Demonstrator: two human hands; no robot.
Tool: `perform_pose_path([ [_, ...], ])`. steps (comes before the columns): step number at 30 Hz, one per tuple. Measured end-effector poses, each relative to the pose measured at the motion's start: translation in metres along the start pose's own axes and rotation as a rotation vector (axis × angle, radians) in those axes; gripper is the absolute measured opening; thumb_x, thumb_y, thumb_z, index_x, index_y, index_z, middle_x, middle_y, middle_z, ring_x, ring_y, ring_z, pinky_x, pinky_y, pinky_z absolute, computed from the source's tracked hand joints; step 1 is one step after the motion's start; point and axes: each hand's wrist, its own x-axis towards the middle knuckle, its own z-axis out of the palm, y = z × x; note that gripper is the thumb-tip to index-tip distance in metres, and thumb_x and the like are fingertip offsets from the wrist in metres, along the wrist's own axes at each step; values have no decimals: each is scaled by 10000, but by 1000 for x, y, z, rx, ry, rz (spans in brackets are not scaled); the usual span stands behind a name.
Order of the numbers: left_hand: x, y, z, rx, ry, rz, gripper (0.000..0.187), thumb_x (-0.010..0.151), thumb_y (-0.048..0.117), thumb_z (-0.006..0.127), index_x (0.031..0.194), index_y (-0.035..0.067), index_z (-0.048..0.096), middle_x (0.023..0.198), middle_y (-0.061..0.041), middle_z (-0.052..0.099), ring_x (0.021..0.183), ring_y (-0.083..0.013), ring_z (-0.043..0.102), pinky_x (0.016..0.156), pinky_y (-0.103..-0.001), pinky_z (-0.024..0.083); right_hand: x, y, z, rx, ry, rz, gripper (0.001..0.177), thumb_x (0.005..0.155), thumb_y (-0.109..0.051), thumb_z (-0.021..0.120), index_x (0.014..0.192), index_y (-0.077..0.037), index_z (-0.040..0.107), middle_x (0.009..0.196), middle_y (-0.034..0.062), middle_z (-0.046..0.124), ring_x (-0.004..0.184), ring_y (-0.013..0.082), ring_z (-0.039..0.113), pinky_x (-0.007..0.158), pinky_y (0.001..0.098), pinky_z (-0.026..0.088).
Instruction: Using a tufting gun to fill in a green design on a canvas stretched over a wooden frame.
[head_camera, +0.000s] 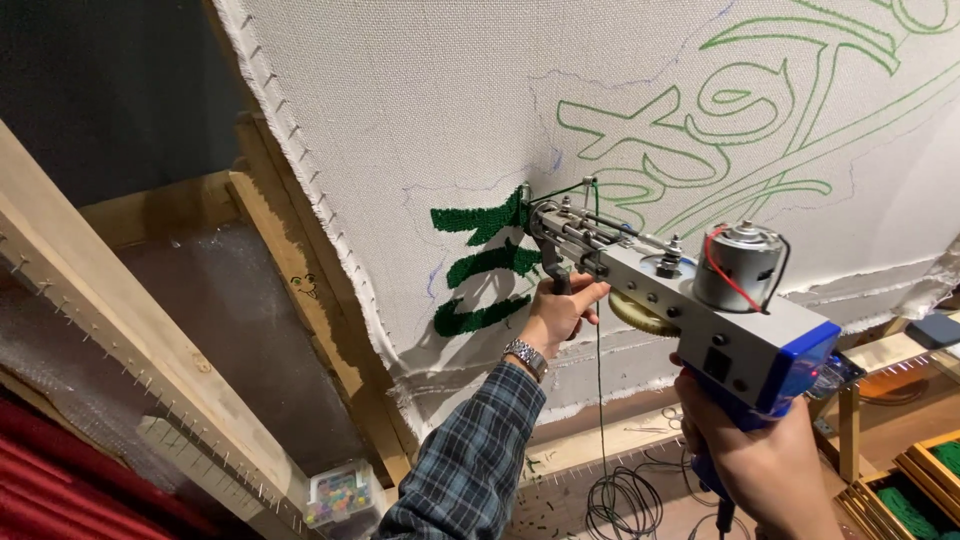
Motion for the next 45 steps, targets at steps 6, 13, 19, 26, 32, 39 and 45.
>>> perform_pose_path([
  [6, 18, -3, -9, -3, 6, -15, 458, 800, 239, 840, 1174, -6, 743, 1042, -135, 754, 511, -123, 661, 385, -184, 392, 8, 0, 11, -35, -14, -18, 265, 924, -94, 710, 1126, 70, 758, 602, 196, 564, 471, 282, 490, 460, 399, 420],
  [13, 24, 4, -16, 57, 21, -40, 469, 773, 251, 864, 1164, 15, 754, 1056, -138, 780, 478, -97, 646, 332, -165, 338, 17, 5, 22, 96, 40, 63, 292, 885, 12, 707, 1159, 111, 718, 1033, 246, 810, 563, 293, 528, 454, 421, 442],
  [19, 25, 7, -23, 153, 1, -70, 597, 783, 330, 864, 1286, 33, 740, 672, -107, 724, 470, -50, 628, 332, -166, 297, 22, 17, 19, 33, 15, -14, 226, 920, -33, 719, 1087, 108, 775, 682, 210, 640, 500, 272, 506, 448, 398, 417],
  [26, 29, 6, -27, 155, -29, -54, 650, 768, 359, 846, 1310, 24, 715, 941, -163, 787, 514, -76, 653, 332, -175, 320, 24, 19, 22, 97, 20, -10, 230, 912, 9, 712, 1105, 128, 755, 743, 225, 671, 494, 285, 494, 430, 407, 411],
  [32, 34, 9, -31, 123, -99, 43, 510, 800, 338, 833, 1215, 47, 775, 941, -138, 793, 525, -81, 665, 337, -164, 337, 25, 13, 26, 162, 133, 188, 362, 902, 146, 623, 1255, 155, 706, 1153, 274, 784, 901, 322, 681, 675, 436, 516],
  [39, 38, 15, -32, 217, -120, 24, 468, 827, 432, 778, 1155, 98, 781, 1138, -65, 774, 594, -94, 625, 399, -219, 294, 26, 8, 28, 144, 74, 36, 281, 913, 96, 647, 1182, 154, 706, 977, 264, 747, 562, 315, 503, 477, 440, 433],
  [45, 23, 36, -26, 179, -109, 69, 513, 773, 389, 818, 1178, 75, 788, 1151, -119, 800, 522, -82, 622, 350, -188, 313, 27, 7, 25, 116, 2, -87, 198, 944, 1, 675, 1106, 107, 719, 640, 212, 566, 470, 296, 502, 449, 398, 419],
])
